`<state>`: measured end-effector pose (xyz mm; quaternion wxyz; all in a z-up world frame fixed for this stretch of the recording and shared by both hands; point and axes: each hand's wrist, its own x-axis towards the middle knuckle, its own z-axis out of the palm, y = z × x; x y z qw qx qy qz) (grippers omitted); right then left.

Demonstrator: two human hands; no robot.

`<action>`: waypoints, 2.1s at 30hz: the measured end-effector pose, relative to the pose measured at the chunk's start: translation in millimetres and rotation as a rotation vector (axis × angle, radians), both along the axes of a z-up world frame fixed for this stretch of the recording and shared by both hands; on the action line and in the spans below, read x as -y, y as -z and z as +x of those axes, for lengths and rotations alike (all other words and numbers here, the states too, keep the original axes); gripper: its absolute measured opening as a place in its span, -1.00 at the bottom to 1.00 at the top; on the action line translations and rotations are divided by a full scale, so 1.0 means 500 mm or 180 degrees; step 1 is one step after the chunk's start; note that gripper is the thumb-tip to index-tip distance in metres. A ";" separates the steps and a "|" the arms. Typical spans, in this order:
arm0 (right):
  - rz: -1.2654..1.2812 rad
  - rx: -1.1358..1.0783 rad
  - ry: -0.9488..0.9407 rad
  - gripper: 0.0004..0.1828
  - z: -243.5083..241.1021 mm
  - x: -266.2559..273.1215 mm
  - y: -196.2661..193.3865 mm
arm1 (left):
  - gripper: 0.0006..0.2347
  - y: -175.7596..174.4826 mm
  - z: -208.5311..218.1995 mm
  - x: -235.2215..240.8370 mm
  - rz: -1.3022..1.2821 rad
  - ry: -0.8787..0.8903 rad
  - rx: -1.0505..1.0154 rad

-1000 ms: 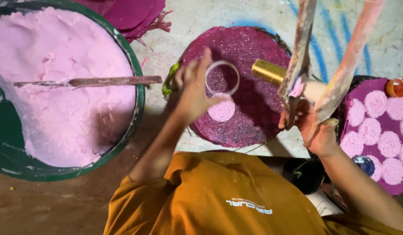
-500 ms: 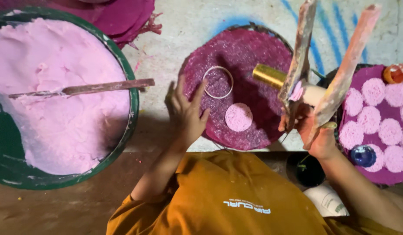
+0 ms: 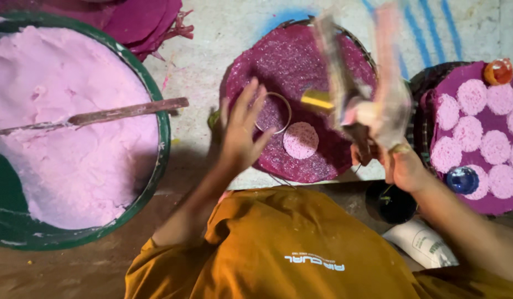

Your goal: The person shapes pink dough into round cakes using a ring mold and a wooden tool on circular trays, places the stacked trays into a large metal steamer pot, and later separates finished cakes from pink paper sheets.

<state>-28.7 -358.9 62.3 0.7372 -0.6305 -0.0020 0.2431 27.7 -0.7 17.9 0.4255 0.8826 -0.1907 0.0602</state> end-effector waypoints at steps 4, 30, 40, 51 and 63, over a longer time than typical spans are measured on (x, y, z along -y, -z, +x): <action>-0.0723 -0.0772 -0.1339 -0.04 0.066 -0.021 -0.047 | -0.17 -0.018 0.107 0.014 -0.5789 0.2167 -0.2402; -0.1778 -0.0367 -0.1412 0.09 0.173 0.002 -0.071 | -0.34 -0.029 0.011 -0.118 -0.3845 -0.1853 -0.1420; -0.1649 -0.0878 -0.2469 0.07 0.214 -0.041 -0.084 | -0.22 -0.080 0.106 -0.013 -0.6251 0.2051 -0.1340; -0.3253 -0.0339 -0.2342 0.14 0.257 -0.159 -0.142 | -0.82 0.013 0.206 0.026 -0.6924 0.2133 -0.0533; -0.3390 -0.0614 -0.1905 -0.01 0.233 -0.183 -0.144 | -0.82 0.092 0.206 0.059 -0.7243 0.1978 -0.0474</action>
